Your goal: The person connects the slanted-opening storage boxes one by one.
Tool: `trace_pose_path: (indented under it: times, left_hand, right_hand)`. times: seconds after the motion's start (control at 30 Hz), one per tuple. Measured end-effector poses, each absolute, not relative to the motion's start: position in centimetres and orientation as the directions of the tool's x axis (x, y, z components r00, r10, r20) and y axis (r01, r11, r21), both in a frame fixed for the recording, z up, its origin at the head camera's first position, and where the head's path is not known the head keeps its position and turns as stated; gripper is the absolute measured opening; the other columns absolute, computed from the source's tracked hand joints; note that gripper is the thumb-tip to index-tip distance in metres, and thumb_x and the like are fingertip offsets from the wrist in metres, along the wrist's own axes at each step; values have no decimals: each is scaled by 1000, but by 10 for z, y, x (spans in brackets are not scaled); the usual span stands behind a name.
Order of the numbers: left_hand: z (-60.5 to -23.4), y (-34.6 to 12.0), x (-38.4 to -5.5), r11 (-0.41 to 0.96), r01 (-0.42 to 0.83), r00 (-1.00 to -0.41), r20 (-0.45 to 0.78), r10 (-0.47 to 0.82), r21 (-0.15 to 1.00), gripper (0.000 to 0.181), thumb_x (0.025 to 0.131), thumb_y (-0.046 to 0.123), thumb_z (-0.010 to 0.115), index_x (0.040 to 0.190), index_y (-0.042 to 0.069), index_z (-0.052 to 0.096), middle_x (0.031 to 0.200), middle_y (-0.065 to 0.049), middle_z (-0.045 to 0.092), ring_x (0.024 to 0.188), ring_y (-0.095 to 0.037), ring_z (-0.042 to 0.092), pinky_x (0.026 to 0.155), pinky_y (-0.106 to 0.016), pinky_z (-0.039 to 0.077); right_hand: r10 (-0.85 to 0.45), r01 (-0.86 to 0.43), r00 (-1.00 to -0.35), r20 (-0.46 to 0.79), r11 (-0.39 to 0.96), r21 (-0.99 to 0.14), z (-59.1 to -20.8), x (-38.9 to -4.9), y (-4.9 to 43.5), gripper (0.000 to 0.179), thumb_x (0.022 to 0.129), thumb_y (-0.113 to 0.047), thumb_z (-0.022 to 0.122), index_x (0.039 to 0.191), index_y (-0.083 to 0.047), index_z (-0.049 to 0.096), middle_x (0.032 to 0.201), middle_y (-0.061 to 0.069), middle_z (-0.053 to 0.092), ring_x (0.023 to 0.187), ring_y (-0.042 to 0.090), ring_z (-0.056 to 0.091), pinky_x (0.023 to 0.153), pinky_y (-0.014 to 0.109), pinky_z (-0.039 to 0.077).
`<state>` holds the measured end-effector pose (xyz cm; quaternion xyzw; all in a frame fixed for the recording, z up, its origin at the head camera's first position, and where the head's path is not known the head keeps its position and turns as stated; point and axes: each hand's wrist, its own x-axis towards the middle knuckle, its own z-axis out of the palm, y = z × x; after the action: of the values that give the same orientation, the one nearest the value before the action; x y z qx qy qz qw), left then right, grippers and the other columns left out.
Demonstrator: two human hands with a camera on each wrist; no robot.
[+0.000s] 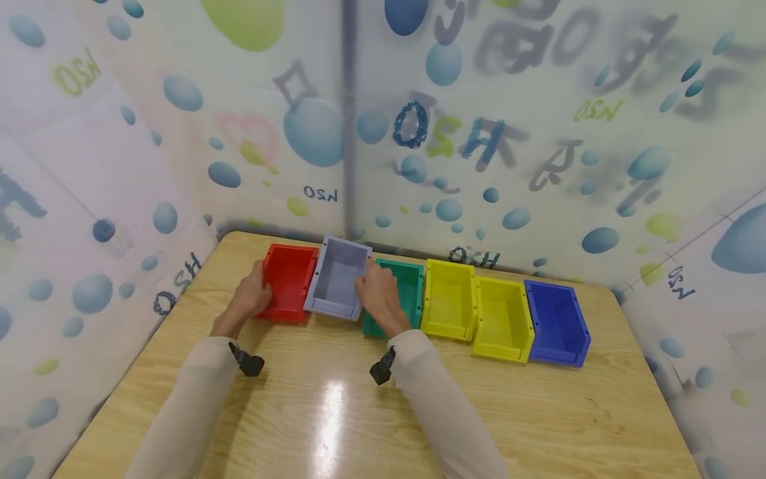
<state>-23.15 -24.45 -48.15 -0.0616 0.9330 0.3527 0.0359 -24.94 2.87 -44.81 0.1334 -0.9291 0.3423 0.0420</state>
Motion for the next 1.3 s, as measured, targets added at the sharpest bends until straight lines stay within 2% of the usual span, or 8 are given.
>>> trace_pose_path:
  times: [0.2, 0.43, 0.6, 0.77, 0.9, 1.07, 1.17, 1.3]
  left_hand:
    - [-479, -245, -232, 755, -131, -991, -100, -87, 642, 54, 92, -1, 35, 144, -6, 23, 129, -36, 54, 111, -47, 58, 93, -56, 47]
    - [-480, -245, -235, 771, -120, -993, -87, -83, 626, 54, 91, -3, 37, 143, -6, 24, 128, -36, 54, 110, -47, 59, 92, -56, 48]
    - [-479, -246, -236, 783, -111, -994, -76, -81, 612, 55, 90, -3, 38, 142, -6, 24, 127, -37, 55, 109, -48, 60, 91, -56, 49]
    - [-479, -248, -236, 780, -120, -993, -86, -85, 614, 54, 90, -3, 39, 142, -6, 24, 127, -36, 55, 109, -48, 60, 91, -56, 49]
    - [-481, -249, -235, 778, -117, -993, -83, -84, 617, 52, 91, -1, 39, 141, -5, 25, 126, -37, 55, 108, -48, 60, 90, -56, 49]
    - [-482, -249, -234, 774, -91, -996, -65, -64, 627, 54, 91, -2, 36, 143, -5, 24, 125, -38, 56, 106, -48, 60, 87, -56, 49]
    - [-483, -247, -232, 762, -88, -996, -61, -63, 642, 55, 91, -3, 36, 145, -4, 24, 126, -37, 55, 107, -48, 60, 89, -56, 48]
    - [-485, -244, -231, 757, -86, -996, -53, -68, 648, 54, 91, -3, 36, 144, -4, 26, 126, -37, 55, 108, -47, 59, 90, -56, 48]
  right_hand:
    - [-207, -286, -958, 199, 732, -618, -446, -248, 25, 18, 93, -4, 54, 107, 2, 62, 55, 0, 38, 40, 11, 36, 37, 23, 29]
    - [-234, -327, -940, 248, 822, -466, -432, -243, 15, 26, 94, -1, 51, 117, 7, 62, 50, -1, 34, 36, 10, 28, 35, 22, 22]
    - [-233, -312, -945, 232, 857, -411, -423, -243, 10, 11, 92, -2, 52, 91, 2, 62, 52, 3, 41, 37, 14, 37, 34, 24, 27]
    - [-196, -233, -972, 128, 874, -426, -420, -244, 12, 24, 97, -14, 53, 115, -1, 62, 59, 8, 53, 41, 17, 45, 36, 27, 32]
    - [-167, -239, -963, 212, 891, -385, -415, -242, 11, 34, 99, -29, 58, 123, -6, 65, 86, 12, 65, 55, 22, 56, 42, 34, 43]
    - [-190, -353, -932, 310, 680, -643, -407, -240, -7, 27, 97, -20, 61, 114, -1, 70, 106, 13, 71, 85, 25, 68, 73, 39, 57]
    - [-203, -228, -970, 137, 551, -803, -406, -239, -24, 33, 98, -21, 58, 123, -1, 66, 116, 11, 70, 99, 24, 67, 88, 39, 54]
    - [-182, -11, -978, -100, 526, -850, -410, -239, -39, 48, 102, -29, 51, 142, -2, 50, 125, 18, 64, 79, 20, 61, 85, 40, 52]
